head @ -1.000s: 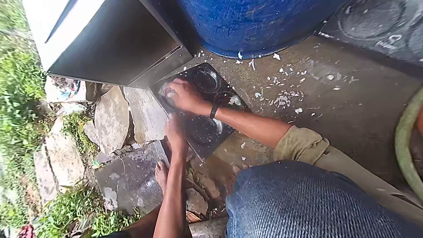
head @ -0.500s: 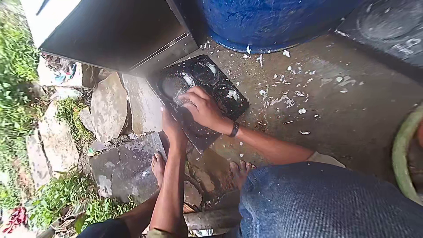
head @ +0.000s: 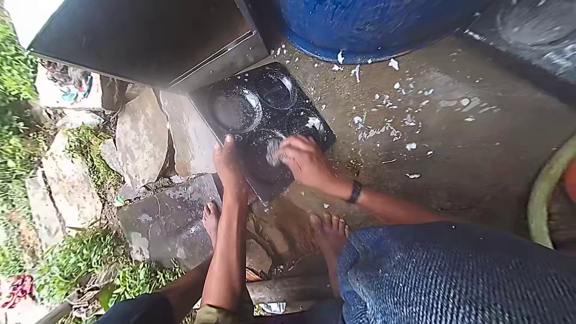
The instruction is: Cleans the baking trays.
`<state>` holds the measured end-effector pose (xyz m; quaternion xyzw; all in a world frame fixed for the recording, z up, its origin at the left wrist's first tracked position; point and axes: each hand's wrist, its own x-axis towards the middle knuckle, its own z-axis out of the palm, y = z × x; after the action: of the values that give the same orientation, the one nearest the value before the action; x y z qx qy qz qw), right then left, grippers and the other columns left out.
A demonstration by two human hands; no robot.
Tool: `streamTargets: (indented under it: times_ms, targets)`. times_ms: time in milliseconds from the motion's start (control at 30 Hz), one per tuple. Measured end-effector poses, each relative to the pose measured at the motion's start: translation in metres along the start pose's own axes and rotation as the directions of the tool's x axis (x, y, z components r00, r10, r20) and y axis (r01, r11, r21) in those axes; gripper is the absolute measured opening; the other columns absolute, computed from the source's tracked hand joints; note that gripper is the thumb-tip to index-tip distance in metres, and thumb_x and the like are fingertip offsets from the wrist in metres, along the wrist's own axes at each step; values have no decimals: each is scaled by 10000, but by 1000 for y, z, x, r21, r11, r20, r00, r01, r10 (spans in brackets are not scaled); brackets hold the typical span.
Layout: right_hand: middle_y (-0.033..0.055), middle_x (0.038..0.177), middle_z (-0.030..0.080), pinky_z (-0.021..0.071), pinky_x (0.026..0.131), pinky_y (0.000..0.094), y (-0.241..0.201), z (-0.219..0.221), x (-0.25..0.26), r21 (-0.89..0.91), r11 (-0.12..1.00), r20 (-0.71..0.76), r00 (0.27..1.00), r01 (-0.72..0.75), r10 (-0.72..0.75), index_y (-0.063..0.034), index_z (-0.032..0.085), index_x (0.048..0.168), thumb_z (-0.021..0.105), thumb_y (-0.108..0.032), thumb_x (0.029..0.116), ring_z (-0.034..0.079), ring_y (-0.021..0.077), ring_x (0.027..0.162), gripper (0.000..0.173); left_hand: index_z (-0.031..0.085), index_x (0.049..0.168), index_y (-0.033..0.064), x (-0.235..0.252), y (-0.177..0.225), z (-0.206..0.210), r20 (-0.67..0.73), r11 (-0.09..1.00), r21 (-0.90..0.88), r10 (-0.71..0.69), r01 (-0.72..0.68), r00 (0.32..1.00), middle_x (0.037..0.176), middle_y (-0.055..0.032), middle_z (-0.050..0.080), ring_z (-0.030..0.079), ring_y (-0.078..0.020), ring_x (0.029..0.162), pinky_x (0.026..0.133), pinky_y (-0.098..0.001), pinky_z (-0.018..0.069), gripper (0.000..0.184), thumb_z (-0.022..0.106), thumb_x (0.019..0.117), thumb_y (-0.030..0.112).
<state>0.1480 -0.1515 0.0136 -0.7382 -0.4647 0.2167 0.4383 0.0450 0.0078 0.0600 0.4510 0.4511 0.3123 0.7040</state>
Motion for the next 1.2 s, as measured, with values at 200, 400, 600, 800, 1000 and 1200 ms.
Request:
streamTargets:
  times_ms: [200, 400, 600, 800, 1000, 1200]
  targets:
    - [31, 1119, 710, 535, 954, 440, -41, 24, 42, 109, 994, -86, 996, 20, -11, -150, 781, 1073, 641, -111, 955, 650, 207, 1098, 187, 591, 1211, 84, 7, 6, -2, -18, 999, 35, 26, -25, 999, 1021, -74, 709, 707, -164, 934, 825, -386, 610, 253, 482, 1085, 275]
    - [-28, 1137, 720, 527, 954, 434, -9, -3, -9, 116, 993, 171, 984, 25, -45, -215, 782, 1059, 576, -172, 996, 651, 164, 1101, 220, 595, 1236, 98, 8, 7, -8, 44, 988, 135, 67, -73, 997, 1058, -51, 706, 698, -143, 970, 865, -372, 601, 233, 498, 1075, 236]
    - [60, 1094, 690, 560, 887, 463, -17, 5, 51, -113, 993, -47, 998, 40, -46, -187, 769, 1094, 630, -134, 960, 651, 262, 1068, 200, 586, 1199, 70, 7, 8, 4, -11, 995, 100, 16, -15, 1000, 979, -78, 706, 710, -163, 870, 771, -366, 618, 184, 499, 1064, 160]
    - [8, 1093, 700, 572, 854, 399, -30, 9, -10, 112, 991, 97, 992, 70, -81, -216, 773, 1104, 582, -175, 998, 660, 180, 1039, 223, 595, 1207, 64, 4, 14, -4, -13, 979, 194, 68, -64, 998, 986, -57, 713, 709, -136, 891, 806, -345, 613, 191, 494, 1065, 144]
    - [60, 1070, 678, 561, 730, 450, -13, -4, 36, -154, 988, -66, 997, 21, -31, -207, 759, 1148, 614, -173, 979, 650, 277, 1021, 225, 595, 1178, 65, 3, 12, 10, 19, 984, 168, 60, -62, 998, 974, -62, 713, 712, -145, 884, 799, -358, 619, 165, 519, 1052, 140]
    - [21, 1062, 691, 577, 787, 389, -38, 18, -7, 79, 994, -3, 997, 75, -75, -240, 772, 1129, 581, -176, 1000, 659, 201, 1003, 239, 608, 1135, 38, 5, 17, 3, -39, 960, 274, 78, -64, 996, 921, -66, 709, 709, -141, 820, 739, -338, 617, 138, 537, 1021, 75]
